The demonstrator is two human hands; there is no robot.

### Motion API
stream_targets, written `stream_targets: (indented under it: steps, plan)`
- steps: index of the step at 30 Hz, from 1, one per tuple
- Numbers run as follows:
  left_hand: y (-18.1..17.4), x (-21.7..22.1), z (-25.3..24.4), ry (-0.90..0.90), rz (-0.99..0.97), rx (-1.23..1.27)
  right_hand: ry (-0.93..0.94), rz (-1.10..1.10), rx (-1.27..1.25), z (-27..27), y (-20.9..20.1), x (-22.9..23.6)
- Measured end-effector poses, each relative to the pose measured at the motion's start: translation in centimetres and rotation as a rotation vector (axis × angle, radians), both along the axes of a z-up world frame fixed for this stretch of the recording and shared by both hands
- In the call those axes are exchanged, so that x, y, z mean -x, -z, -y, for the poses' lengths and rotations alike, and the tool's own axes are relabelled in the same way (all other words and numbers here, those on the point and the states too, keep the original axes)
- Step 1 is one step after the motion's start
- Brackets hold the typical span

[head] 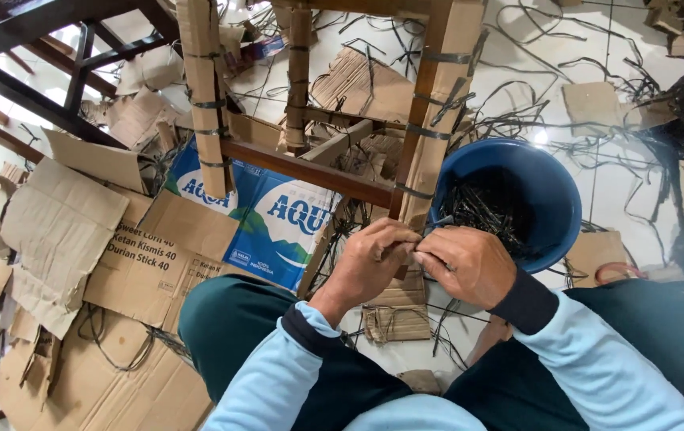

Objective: The person sits on the floor and assembles a wooden chair by wrapping and tying black plastic strips around cardboard-wrapped joints. They repeatedly pick strips from a blue bowl, wrap them around the chair legs and crossbars, and secure them by hand.

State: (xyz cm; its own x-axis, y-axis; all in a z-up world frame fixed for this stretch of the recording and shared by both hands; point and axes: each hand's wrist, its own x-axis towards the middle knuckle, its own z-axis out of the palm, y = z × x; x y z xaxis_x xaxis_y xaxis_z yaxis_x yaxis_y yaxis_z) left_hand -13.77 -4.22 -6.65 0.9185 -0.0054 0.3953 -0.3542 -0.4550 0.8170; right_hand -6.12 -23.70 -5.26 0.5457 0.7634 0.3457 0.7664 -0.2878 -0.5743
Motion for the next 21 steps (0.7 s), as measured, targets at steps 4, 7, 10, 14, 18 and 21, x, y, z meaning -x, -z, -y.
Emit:
stream_targets:
  steps: [4,7,10,14,18,21]
  plan:
    - [-1.7,0.5,0.4,0.044,0.016,-0.007,0.002,0.064,-0.044,-0.4,0.8,0.1]
    - [-0.7,0.3,0.5,0.000,0.036,-0.030,0.021,0.066,-0.071,-0.7,-0.1,0.1]
    - [0.5,0.3,0.3,-0.025,0.038,-0.022,0.042,0.030,-0.140,-0.9,-1.7,-0.1]
    - [0.2,0.4,0.4,-0.055,0.050,0.003,0.091,-0.056,-0.211,-1.0,-2.6,-0.8]
    - [0.2,0.4,0.1,-0.057,0.009,0.054,0.063,-0.106,-0.144,-1.1,-1.9,-0.9]
    - [-0.1,0.5,0.0,-0.074,0.006,0.062,0.042,-0.090,-0.081,-1.0,-0.7,-1.2]
